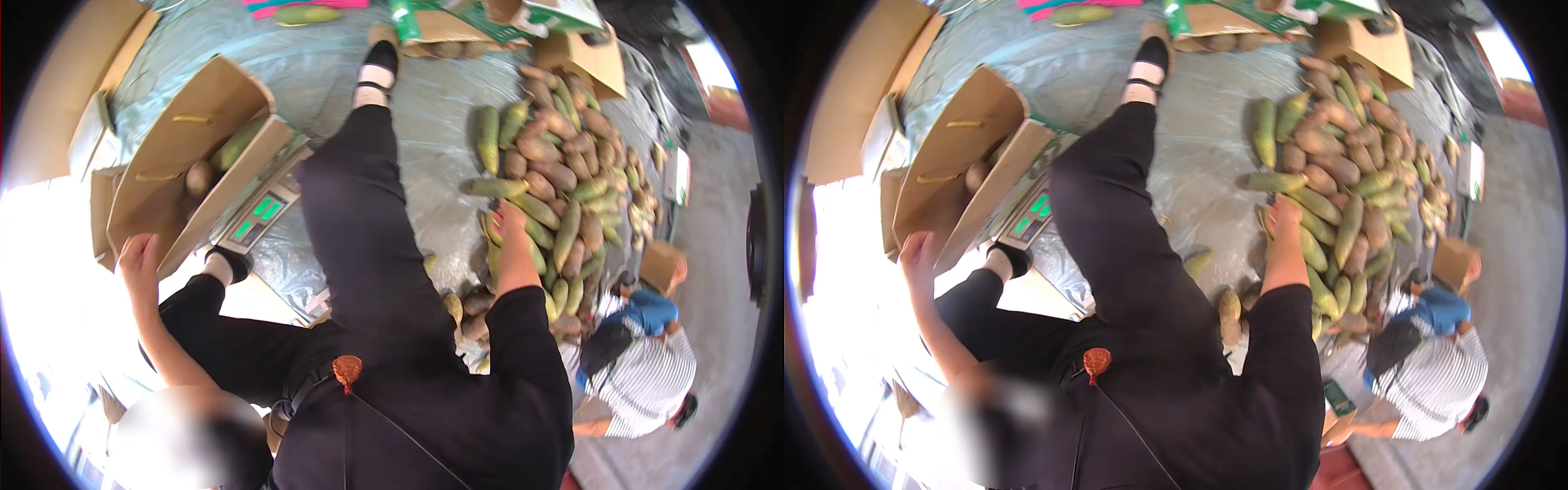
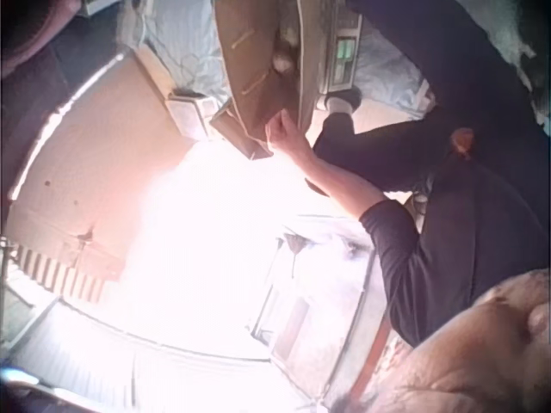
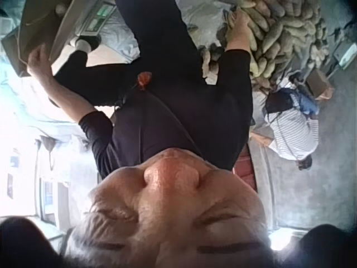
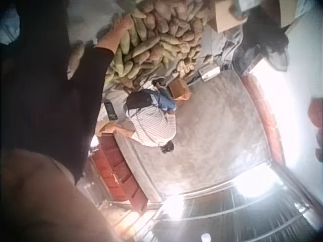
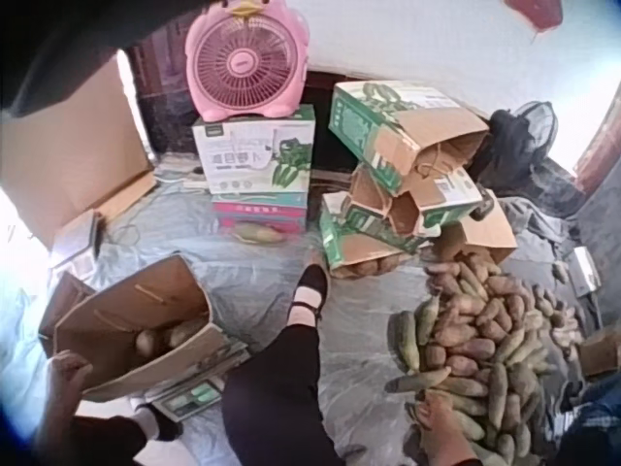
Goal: Sort and pack large vegetables into paper bags and cardboard boxes.
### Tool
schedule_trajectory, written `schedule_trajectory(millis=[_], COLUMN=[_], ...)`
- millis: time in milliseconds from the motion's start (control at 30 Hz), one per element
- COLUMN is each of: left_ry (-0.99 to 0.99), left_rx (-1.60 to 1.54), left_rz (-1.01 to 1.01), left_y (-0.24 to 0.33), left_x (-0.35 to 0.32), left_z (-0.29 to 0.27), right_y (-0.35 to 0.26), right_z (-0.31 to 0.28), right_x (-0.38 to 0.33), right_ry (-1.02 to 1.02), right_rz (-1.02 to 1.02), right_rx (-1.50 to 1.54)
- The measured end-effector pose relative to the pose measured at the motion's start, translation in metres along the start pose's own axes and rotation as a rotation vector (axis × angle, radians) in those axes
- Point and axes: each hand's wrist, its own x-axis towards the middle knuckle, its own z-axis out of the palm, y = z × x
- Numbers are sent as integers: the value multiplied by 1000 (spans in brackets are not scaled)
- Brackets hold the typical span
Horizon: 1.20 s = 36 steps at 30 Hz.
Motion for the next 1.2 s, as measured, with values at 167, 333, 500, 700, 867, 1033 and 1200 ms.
schedule_trajectory(millis=[167, 333, 500, 700, 867, 1033, 1200], left_ry=[85, 126, 94, 91, 13, -19, -82], left_rx=[50, 56, 57, -15, 3, -29, -70], left_rz=[25, 39, -9, 3, 34, 38, 14], left_y=[2, 10, 21, 29, 33, 30, 33], left_x=[4, 8, 8, 5, 5, -3, -9], left_z=[1, 6, 7, 5, 4, -3, -12], right_y=[-1, -2, -3, -6, -41, -131, -186], right_z=[25, 33, 39, 62, 80, 124, 168], right_x=[26, 76, 76, 17, -25, -163, -307], right_ry=[13, 37, 103, 147, -256, -527, -754], right_rz=[88, 174, 179, -204, -816, -1026, -1342], right_rx=[135, 235, 221, -12, 60, -61, -125])
